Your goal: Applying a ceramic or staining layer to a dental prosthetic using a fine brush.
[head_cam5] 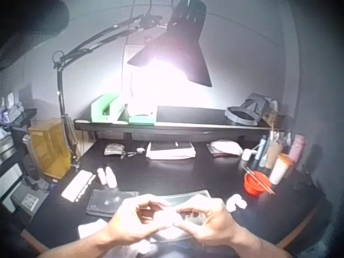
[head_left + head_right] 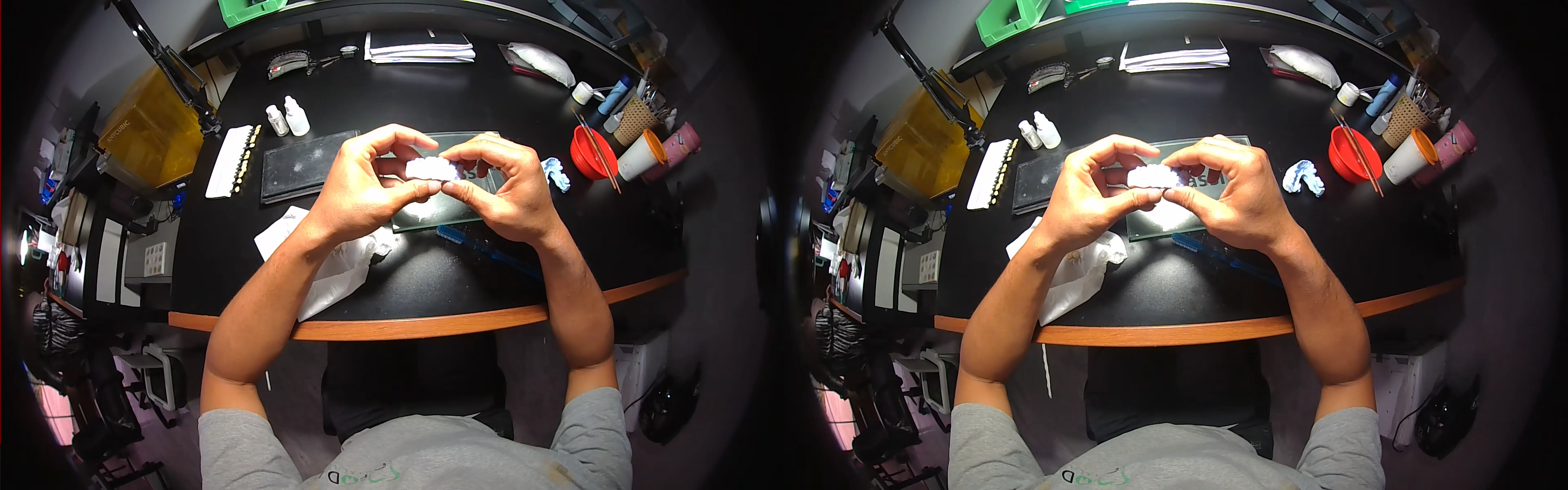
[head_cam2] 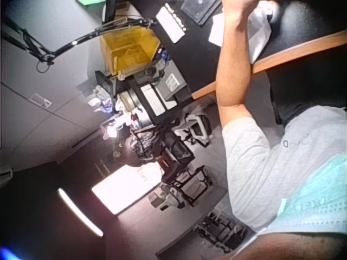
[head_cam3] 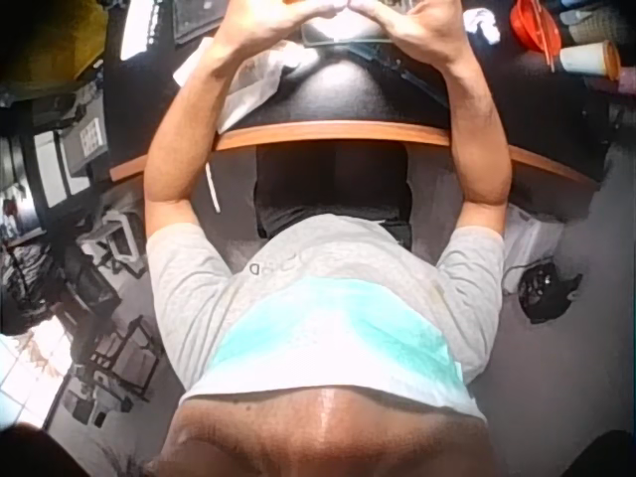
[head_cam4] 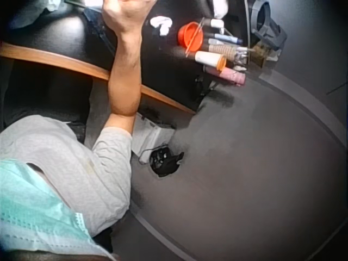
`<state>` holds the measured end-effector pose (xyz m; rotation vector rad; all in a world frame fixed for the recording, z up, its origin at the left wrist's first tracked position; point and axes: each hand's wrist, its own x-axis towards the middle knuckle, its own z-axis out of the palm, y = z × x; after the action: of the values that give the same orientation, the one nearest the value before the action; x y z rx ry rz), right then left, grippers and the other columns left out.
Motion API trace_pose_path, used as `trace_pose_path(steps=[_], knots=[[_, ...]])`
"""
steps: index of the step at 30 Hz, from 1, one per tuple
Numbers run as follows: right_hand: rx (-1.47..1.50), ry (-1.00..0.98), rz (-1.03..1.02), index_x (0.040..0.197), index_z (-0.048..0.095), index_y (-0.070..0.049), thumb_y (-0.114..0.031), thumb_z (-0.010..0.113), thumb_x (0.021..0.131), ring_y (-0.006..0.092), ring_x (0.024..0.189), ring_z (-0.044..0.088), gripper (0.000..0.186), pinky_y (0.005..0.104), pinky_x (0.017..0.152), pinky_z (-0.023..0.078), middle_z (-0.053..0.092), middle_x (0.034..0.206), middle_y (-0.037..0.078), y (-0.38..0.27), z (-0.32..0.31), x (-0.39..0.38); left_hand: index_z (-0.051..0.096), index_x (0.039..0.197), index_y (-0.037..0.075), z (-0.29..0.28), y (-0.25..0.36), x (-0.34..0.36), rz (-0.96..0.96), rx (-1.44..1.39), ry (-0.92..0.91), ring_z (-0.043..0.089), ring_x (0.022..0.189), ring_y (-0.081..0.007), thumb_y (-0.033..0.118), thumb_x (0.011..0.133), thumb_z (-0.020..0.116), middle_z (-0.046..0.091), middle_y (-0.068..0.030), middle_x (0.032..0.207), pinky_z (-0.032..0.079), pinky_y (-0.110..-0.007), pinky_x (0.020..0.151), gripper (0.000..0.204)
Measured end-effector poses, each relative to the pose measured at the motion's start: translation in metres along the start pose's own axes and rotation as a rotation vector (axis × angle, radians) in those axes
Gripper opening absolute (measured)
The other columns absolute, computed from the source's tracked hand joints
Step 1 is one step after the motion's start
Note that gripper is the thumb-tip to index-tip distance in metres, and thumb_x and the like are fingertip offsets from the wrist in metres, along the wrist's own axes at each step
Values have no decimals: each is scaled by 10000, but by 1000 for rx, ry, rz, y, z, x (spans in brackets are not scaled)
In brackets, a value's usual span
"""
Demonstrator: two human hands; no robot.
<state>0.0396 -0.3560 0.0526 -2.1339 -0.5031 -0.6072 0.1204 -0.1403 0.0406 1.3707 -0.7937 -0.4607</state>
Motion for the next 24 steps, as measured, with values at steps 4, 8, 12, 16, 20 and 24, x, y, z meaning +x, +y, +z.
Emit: trace_pose_path(steps=[4,8,12,16,20,24], knots=[[1,6,1,1016,789,-38,-166,866,802,161,777,664,260,308,664,478,757,863,70,-1,1,0,681,1147,5,-2,-1,1,11,17,-13,731,970,-140,20,869,832,746,-94,1063,610,-277,855,317],[8,12,10,1016,790,-41,-162,866,801,159,775,665,259,305,664,478,756,862,70,-1,1,0,681,1145,3,-1,2,0,11,38,-6,731,967,-140,19,867,833,746,-97,1066,610,-280,858,317],[2,0,3,1012,791,-44,-162,867,802,155,776,664,252,300,661,478,756,868,71,-1,0,0,682,1148,-2,-2,0,0,-10,12,-5,733,976,-147,15,869,829,747,-103,1070,610,-285,870,316],[5,5,2,1009,793,-46,-159,865,804,155,783,667,245,301,665,484,758,872,73,-2,2,1,684,1153,-6,-2,1,0,7,30,-5,733,988,-153,15,868,830,750,-108,1071,610,-292,884,321],[-10,-11,10,1008,793,-45,-158,864,805,155,783,667,243,301,667,486,760,871,73,0,0,0,689,1150,-7,0,-1,0,11,9,-10,733,990,-155,13,864,832,752,-108,1069,610,-294,888,321],[6,-5,-2,1004,794,-45,-155,862,807,156,779,666,236,301,670,486,761,867,70,-1,1,1,691,1148,-6,-1,1,0,0,29,-7,732,987,-153,11,864,832,751,-103,1064,611,-294,885,317]])
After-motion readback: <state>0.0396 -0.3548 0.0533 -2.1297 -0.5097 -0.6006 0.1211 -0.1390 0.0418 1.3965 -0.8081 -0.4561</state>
